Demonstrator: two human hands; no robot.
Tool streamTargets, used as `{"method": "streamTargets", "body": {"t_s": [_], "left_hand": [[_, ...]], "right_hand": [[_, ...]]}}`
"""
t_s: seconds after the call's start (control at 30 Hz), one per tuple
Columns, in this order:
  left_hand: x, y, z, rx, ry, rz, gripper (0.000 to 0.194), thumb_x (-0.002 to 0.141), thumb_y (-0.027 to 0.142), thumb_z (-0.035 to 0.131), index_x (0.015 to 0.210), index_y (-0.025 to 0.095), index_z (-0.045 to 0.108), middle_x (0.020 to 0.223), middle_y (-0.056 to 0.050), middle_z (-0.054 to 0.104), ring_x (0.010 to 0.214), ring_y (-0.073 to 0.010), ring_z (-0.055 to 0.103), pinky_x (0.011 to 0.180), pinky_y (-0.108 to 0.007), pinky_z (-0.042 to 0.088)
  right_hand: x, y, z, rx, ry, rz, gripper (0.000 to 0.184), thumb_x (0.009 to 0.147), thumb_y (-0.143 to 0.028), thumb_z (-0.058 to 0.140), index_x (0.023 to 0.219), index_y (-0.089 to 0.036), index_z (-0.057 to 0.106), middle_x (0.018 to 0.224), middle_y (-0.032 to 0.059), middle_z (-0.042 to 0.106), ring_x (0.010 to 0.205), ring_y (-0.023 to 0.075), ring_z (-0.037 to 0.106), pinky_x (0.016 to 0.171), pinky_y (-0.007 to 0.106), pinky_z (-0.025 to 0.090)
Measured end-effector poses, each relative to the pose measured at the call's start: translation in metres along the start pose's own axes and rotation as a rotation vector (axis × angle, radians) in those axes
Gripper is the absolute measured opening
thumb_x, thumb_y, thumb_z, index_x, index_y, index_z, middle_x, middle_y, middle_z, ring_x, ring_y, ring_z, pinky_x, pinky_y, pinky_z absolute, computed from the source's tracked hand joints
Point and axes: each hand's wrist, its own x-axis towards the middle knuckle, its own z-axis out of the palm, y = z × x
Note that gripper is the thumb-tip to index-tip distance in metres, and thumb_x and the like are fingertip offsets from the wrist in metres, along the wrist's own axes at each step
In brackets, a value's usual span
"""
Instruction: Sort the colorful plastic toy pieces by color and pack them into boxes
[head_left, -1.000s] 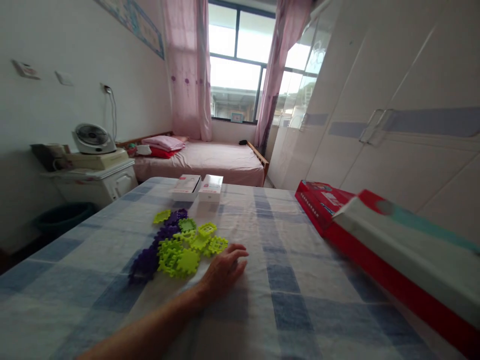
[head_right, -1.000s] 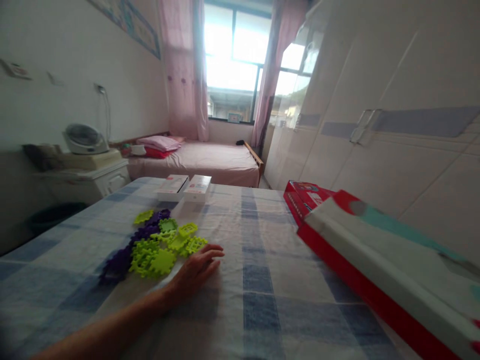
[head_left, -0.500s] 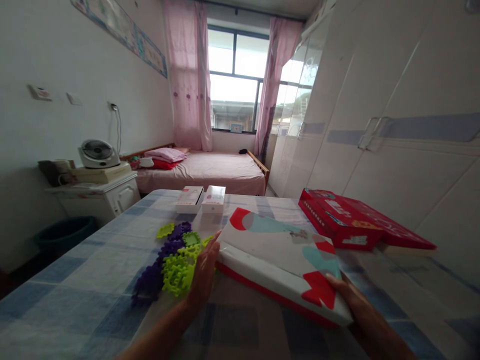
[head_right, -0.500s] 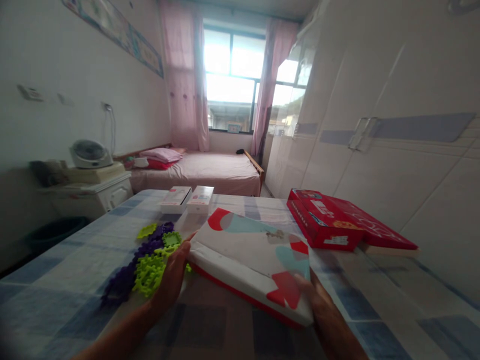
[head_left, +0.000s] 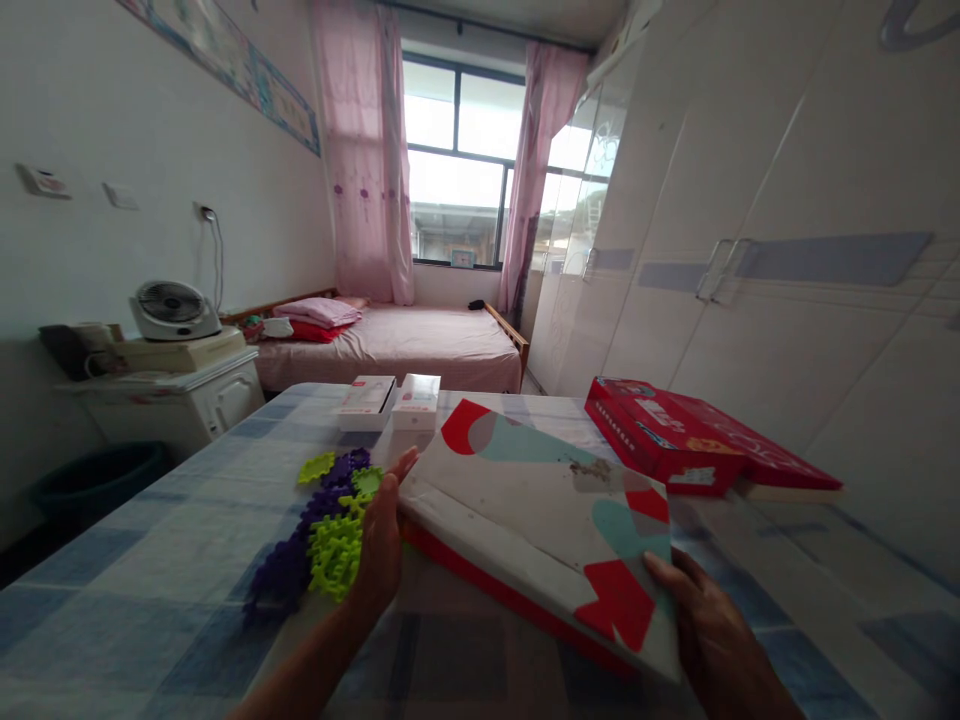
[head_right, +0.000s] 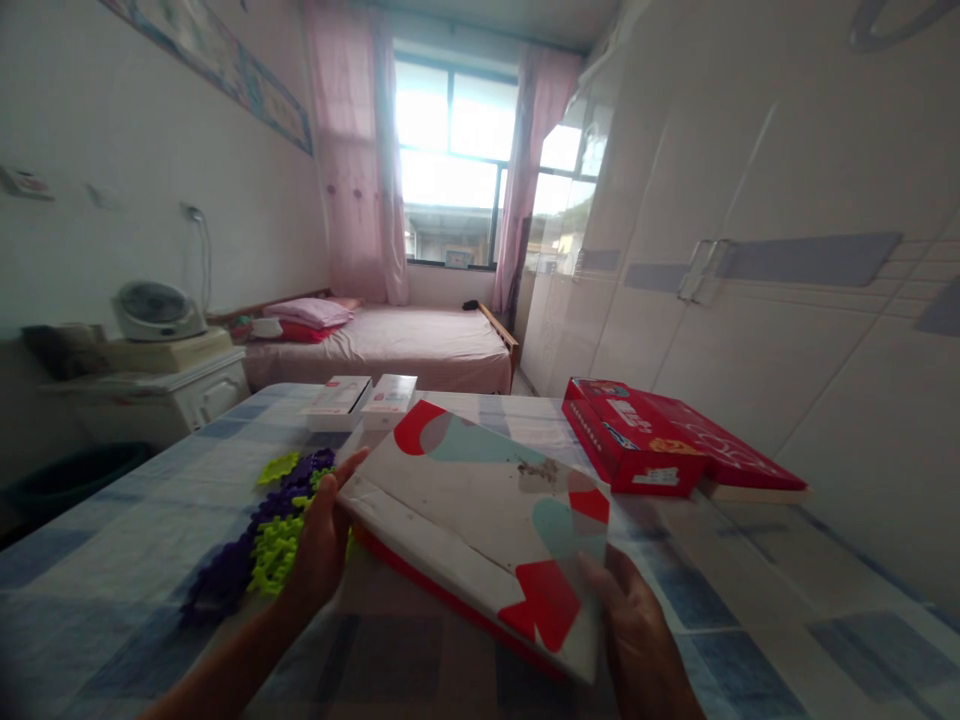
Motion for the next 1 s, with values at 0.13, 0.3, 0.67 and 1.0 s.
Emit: {"method": "streamTargets", "body": {"t_s": [0.13, 0.3, 0.67, 1.0], "left_hand": [[-0.002, -0.002, 0.001, -0.059, 0.002, -0.071, 0.063, 0.086, 0.061, 0.033, 0.122, 0.014, 0.053, 0.129, -0.010, 0.056, 0.122, -0.0248, 0.048, 0.104, -0.039, 0.034], [-0.008, 0.003, 0.004, 0.136, -0.062, -0.079, 0.062, 0.085, 0.063, 0.034, 0.112, 0.014, 0.063, 0.106, -0.008, 0.069, 0.105, -0.0264, 0.059, 0.091, -0.037, 0.045], [-0.015, 0.009, 0.012, 0.348, -0.169, -0.048, 0.052, 0.081, 0.044, 0.053, 0.126, 0.016, 0.052, 0.120, -0.007, 0.061, 0.107, -0.0242, 0.056, 0.093, -0.034, 0.041], [-0.017, 0.005, 0.008, 0.351, -0.149, -0.005, 0.044, 0.083, 0.037, 0.046, 0.123, 0.018, 0.054, 0.128, -0.006, 0.056, 0.119, -0.0253, 0.047, 0.100, -0.037, 0.036]], "right_hand": [[0.004, 0.001, -0.016, -0.227, 0.251, -0.191, 0.035, 0.069, -0.055, 0.057, 0.091, -0.031, 0.067, 0.108, 0.0033, 0.066, 0.119, 0.0361, 0.047, 0.099, 0.050, 0.043], [0.001, -0.029, -0.013, -0.179, 0.263, -0.204, 0.040, 0.073, -0.059, 0.050, 0.097, -0.030, 0.064, 0.093, 0.0071, 0.069, 0.109, 0.0377, 0.054, 0.092, 0.055, 0.046], [0.101, -0.122, 0.005, 0.105, 0.143, -0.661, 0.024, 0.070, -0.036, 0.064, 0.089, -0.026, 0.054, 0.094, 0.0011, 0.062, 0.081, 0.0176, 0.060, 0.069, 0.030, 0.048], [0.205, -0.048, 0.057, -0.858, -0.266, -0.821, 0.015, 0.074, -0.030, 0.057, 0.083, -0.020, 0.061, 0.079, 0.0033, 0.065, 0.072, 0.0202, 0.061, 0.072, 0.034, 0.047]]}}
